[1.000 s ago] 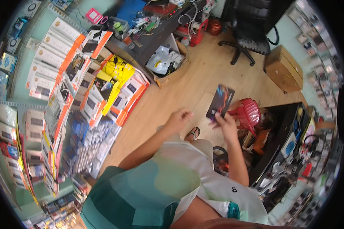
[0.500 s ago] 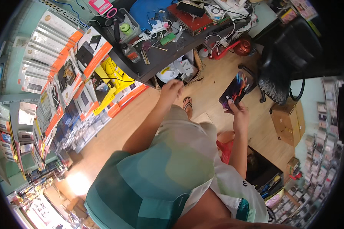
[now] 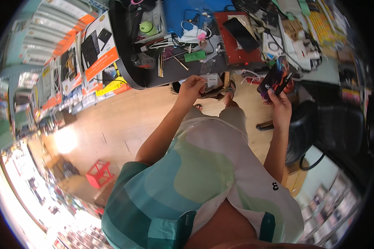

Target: The person handles a small electronic device, peels a protective film from its screen, and manipulates a small circuit board with wires. They also retrieve a plastic bottle and a small packet from a drawer, then return to the workbench to continue handling the components.

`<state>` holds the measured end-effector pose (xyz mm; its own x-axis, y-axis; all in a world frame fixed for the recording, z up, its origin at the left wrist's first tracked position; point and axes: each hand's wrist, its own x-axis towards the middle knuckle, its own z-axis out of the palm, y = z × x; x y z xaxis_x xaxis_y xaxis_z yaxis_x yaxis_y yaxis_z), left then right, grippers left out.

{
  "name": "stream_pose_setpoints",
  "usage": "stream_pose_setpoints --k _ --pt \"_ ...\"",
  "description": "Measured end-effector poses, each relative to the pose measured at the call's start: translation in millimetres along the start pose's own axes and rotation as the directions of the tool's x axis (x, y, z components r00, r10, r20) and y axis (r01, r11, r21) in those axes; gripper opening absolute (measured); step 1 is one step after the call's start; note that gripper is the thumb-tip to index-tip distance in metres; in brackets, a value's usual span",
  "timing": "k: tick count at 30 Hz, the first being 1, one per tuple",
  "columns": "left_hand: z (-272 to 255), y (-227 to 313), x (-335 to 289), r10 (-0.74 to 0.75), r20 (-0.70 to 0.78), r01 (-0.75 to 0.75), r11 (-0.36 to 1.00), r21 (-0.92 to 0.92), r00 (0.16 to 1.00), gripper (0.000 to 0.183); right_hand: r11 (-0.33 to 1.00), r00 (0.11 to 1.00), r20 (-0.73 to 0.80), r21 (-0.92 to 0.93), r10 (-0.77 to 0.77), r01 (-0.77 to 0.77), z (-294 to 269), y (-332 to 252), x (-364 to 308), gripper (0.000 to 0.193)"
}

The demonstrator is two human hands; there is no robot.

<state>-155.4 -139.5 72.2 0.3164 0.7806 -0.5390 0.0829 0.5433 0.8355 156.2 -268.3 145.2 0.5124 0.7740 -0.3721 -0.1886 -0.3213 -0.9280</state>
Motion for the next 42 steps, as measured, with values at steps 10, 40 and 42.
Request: stream_pose_setpoints --k 10,40,42 --pt "93 38 38 0.005 -0.332 -0.071 0.980 -0.186 0.943 0.021 0.992 0.962 0.259 -0.112 0.089 -0.061 -36 -67 198 0.026" --pt "-19 7 10 -0.025 -0.379 -0.070 0.970 -0.235 0.925 0.028 0.884 0.588 0.703 -0.465 0.399 -0.044 115 3 99 0.026" --pt "-24 1 19 0.004 -0.364 -0.076 0.980 -0.184 0.931 0.028 0.888 0.598 0.699 -0.458 0.392 -0.047 114 4 99 0.026"
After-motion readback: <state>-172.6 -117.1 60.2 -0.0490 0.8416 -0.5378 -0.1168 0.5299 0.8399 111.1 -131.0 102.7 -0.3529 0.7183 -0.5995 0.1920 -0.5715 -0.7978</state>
